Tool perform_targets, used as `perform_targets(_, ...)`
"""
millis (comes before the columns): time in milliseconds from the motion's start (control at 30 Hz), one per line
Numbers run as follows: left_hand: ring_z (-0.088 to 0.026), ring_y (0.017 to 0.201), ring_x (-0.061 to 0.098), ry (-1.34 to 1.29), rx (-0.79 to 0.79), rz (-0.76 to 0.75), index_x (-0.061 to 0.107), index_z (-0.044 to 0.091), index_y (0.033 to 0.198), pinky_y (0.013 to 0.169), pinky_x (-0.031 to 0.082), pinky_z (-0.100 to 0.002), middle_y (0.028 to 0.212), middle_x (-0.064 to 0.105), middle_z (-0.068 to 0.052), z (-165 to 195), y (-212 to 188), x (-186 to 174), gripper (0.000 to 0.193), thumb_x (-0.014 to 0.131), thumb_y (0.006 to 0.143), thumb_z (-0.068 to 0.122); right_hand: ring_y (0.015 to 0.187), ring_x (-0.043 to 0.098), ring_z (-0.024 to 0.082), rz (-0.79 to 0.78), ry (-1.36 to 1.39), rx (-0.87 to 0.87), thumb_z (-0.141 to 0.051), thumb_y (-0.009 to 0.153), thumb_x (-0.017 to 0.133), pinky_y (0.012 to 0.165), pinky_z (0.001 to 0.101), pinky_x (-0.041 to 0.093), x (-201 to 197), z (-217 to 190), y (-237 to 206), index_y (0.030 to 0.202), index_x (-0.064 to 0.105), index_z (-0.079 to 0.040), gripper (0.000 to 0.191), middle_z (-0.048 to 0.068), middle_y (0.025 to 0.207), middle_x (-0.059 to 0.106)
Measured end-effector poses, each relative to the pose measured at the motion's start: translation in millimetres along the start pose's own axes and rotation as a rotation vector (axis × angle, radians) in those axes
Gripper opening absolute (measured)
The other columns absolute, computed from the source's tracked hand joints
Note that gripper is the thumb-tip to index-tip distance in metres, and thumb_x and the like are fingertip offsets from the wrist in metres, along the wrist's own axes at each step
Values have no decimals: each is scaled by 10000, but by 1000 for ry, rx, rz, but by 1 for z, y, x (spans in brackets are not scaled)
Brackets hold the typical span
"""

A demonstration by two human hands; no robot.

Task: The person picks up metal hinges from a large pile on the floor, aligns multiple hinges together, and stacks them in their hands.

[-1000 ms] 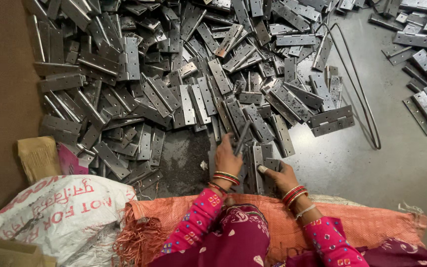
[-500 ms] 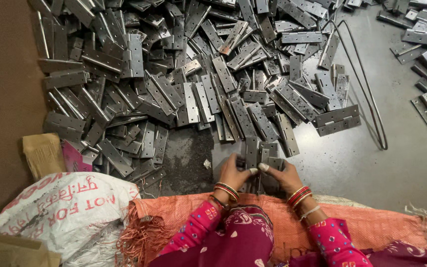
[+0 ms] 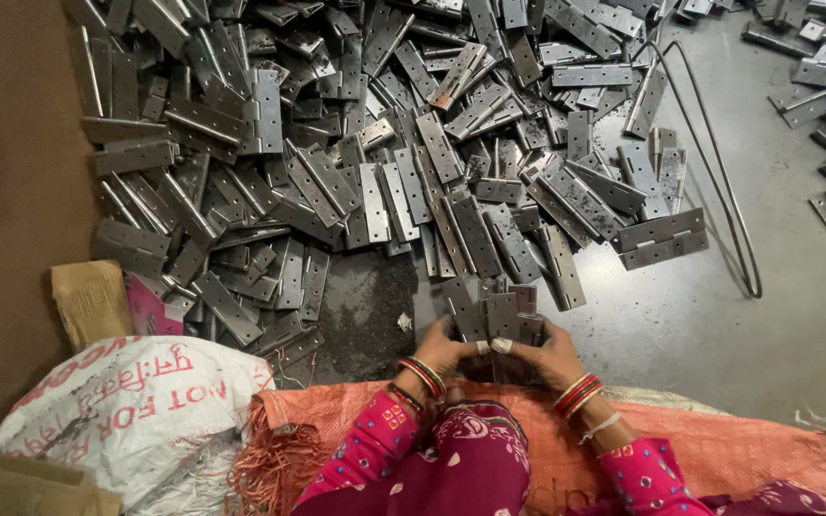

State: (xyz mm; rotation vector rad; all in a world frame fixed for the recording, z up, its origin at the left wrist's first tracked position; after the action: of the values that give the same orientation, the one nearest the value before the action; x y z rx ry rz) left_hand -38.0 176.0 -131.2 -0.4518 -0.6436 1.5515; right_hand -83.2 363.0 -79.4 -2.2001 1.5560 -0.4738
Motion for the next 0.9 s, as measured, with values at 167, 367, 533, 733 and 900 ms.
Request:
perform_targets(167,-294,1183,662,-47,48,103,409,-47,1447,992,560,-375,1358,615,-208,-6,-3,-4,924,893,667,57,953,738,244,-3,8,4,-177,662,908,821,395,649,3,3,0,1293,565,16,744,160,1113,736)
perform_targets(367,-273,1188,637,43,146,69,450,-36,1444,984,544,-378,1374,600,-203,11,-18,2,872,895,731,195,940,725,234,51,134,7,-118,637,895,820,401,619,-8,4,-3,1288,595,-14,725,146,1100,736)
perform_targets(533,-278,1128,692,1,206,6,530,-55,1418,939,578,-378,1296,692,-238,24,-30,5,800,824,788,339,935,725,215,-20,209,70,-98,689,879,844,378,616,-3,4,-2,1243,652,8,608,129,1092,752)
perform_targets(733,-304,1300,571,92,157,98,324,-42,1509,1023,526,-386,1423,523,-240,13,-32,-3,1005,862,807,436,930,722,201,-84,205,116,-98,701,873,840,371,612,4,-1,-4,1224,673,-3,568,108,1087,751)
perform_targets(900,-300,1304,565,207,349,16,432,-42,1484,1051,517,-400,1416,557,-200,34,-37,14,944,906,776,364,918,753,255,-15,223,193,-127,692,859,820,422,652,2,7,-5,1214,652,-10,574,148,1076,745)
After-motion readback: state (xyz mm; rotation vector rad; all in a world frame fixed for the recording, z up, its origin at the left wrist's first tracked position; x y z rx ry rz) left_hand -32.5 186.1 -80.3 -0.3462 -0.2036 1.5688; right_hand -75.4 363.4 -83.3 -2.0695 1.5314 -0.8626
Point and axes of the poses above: each hand's wrist, its own y-axis towards the middle knuckle, its own x-axis out of the palm, z = x × y, the point moved 9 cm from there along y, towards the middle knuckle
